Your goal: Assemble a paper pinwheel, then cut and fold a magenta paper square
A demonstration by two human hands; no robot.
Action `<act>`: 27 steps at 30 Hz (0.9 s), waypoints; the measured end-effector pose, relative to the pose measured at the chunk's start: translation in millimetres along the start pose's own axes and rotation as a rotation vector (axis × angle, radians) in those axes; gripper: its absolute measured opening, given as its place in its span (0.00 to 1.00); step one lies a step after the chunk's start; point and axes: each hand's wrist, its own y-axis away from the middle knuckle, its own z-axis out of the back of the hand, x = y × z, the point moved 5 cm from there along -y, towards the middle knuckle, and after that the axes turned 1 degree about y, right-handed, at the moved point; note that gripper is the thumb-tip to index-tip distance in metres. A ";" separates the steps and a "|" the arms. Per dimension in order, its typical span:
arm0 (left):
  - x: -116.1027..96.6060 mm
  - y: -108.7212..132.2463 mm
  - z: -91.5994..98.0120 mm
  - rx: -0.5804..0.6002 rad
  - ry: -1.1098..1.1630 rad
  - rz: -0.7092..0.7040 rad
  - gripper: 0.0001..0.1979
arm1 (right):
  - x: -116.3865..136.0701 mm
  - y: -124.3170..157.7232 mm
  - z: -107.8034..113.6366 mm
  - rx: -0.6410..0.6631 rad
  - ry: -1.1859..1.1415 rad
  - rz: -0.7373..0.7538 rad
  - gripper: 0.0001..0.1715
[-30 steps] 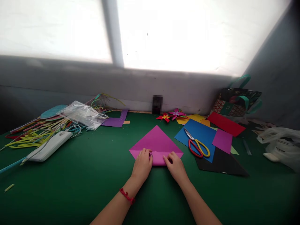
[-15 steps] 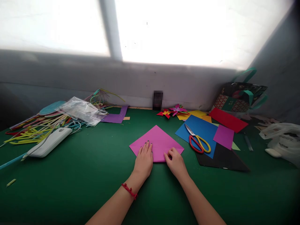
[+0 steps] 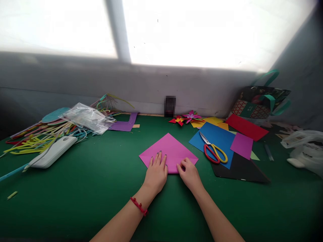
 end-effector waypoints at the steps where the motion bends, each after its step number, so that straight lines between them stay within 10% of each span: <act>1: -0.1 0.2 -1.6 0.007 -0.004 0.004 0.24 | 0.1 -0.1 0.0 -0.003 -0.001 0.004 0.16; 27: -2.9 -0.1 0.1 0.006 -0.031 0.008 0.23 | 1.2 -0.2 -1.0 -0.004 0.024 0.028 0.14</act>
